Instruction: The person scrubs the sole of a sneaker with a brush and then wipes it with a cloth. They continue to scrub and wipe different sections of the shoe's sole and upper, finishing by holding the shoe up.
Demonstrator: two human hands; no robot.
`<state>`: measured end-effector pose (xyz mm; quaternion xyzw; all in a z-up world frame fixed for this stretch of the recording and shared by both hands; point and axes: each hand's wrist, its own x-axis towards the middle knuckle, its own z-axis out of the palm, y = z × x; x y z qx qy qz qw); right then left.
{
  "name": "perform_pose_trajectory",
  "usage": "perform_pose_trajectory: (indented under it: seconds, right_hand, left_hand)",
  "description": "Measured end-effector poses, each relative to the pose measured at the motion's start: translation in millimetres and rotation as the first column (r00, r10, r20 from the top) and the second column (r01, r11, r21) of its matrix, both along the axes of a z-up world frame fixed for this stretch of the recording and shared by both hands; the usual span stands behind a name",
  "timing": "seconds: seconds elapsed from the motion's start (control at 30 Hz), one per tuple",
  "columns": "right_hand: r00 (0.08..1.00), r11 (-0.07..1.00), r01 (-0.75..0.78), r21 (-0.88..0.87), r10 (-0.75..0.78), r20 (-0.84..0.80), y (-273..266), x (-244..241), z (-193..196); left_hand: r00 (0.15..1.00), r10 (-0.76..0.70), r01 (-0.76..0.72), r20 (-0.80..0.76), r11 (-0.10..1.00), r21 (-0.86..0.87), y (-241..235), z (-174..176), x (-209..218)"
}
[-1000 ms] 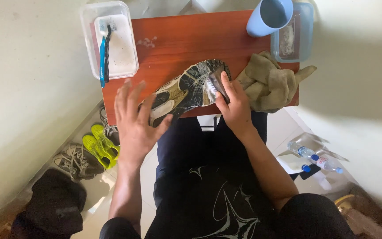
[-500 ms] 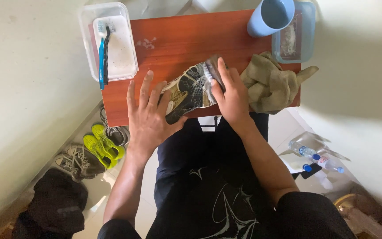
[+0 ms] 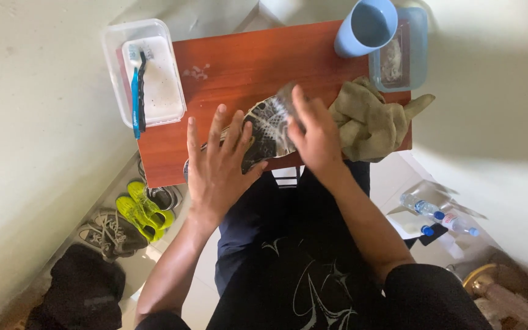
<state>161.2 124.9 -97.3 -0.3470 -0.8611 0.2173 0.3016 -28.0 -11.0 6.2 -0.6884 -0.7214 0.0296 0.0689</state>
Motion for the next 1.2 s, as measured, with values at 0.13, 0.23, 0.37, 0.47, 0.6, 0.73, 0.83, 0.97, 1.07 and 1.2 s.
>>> perform_pose_trajectory:
  seconds: [0.13,0.23,0.37,0.47,0.6,0.73,0.83,0.97,1.07,1.2]
  right_hand:
    - [0.999,0.997,0.047,0.058,-0.049,0.018,7,-14,18]
    - [0.999,1.000,0.006,0.004,-0.006,-0.051,-10,-23,18]
    - [0.991,0.990,-0.133,-0.038,0.132,-0.021,-14,-21,17]
    - [0.998,0.998,-0.036,-0.048,0.033,-0.045,7,-10,8]
    - [0.996,0.997,0.068,-0.025,-0.070,-0.060,9,-5,0]
    - [0.998,0.996,0.006,-0.088,-0.011,-0.057,-30,-7,11]
    - [0.999,0.995,-0.053,-0.085,0.052,-0.007,-55,2,22]
    - [0.990,0.978,-0.133,0.160,0.123,0.067,-62,33,-8]
    - [0.993,0.984,-0.099,0.149,0.088,0.075,-56,26,3]
    - [1.000,0.998,0.024,-0.065,-0.024,0.003,-34,1,13]
  left_hand:
    - [1.000,0.007,-0.007,0.010,1.000,0.021,-3,-1,2]
    - [1.000,0.006,-0.006,0.018,0.999,0.052,0,-1,3]
    - [1.000,0.023,-0.023,0.016,0.999,0.036,-2,-4,4]
    - [0.999,0.028,-0.029,0.025,0.999,0.027,-4,-3,4]
    - [0.999,0.027,-0.028,0.029,0.999,0.030,-2,-1,3]
    - [0.999,0.028,-0.029,0.045,0.999,0.032,0,-1,3]
    - [0.998,0.033,-0.035,0.059,0.999,0.031,-1,-1,3]
    - [0.997,0.018,-0.021,0.071,0.998,0.051,-1,-4,5]
    - [0.999,0.006,-0.009,0.052,0.998,0.056,-4,-5,8]
    - [1.000,0.000,-0.001,0.009,0.997,0.074,-4,-3,7]
